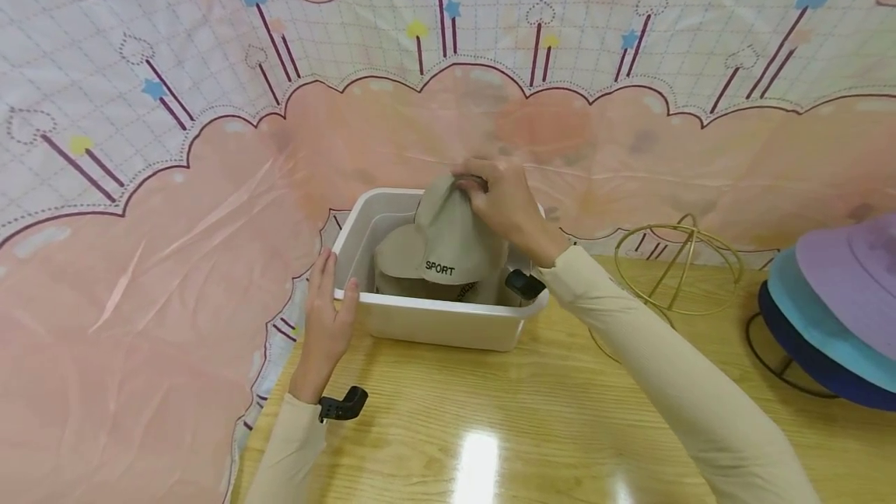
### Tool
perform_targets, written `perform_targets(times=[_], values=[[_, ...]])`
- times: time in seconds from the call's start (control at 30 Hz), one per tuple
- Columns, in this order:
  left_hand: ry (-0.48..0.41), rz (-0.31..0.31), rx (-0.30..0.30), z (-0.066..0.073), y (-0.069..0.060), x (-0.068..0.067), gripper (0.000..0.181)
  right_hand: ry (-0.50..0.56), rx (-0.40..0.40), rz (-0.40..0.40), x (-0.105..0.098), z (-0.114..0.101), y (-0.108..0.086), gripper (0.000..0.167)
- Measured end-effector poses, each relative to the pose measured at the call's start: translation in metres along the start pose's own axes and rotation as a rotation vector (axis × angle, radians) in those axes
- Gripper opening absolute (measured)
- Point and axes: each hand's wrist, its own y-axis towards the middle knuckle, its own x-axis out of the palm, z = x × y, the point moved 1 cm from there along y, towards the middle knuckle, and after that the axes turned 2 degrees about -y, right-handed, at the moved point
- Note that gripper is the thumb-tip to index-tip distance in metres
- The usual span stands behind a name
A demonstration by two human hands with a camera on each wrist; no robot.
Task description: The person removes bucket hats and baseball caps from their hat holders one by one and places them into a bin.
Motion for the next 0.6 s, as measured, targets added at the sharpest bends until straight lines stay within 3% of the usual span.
perform_targets(times=[0.23, 0.6], values=[[-0.010, -0.004, 0.004, -0.002, 0.002, 0.000, 0.058, -0.022, 0.024, -0.203, 0.006, 0.009, -0.019, 0.009], [-0.013, -0.021, -0.029, -0.002, 0.001, -0.003, 0.057, -0.057, 0.001, -0.342, 0.014, 0.009, -0.029, 0.028]])
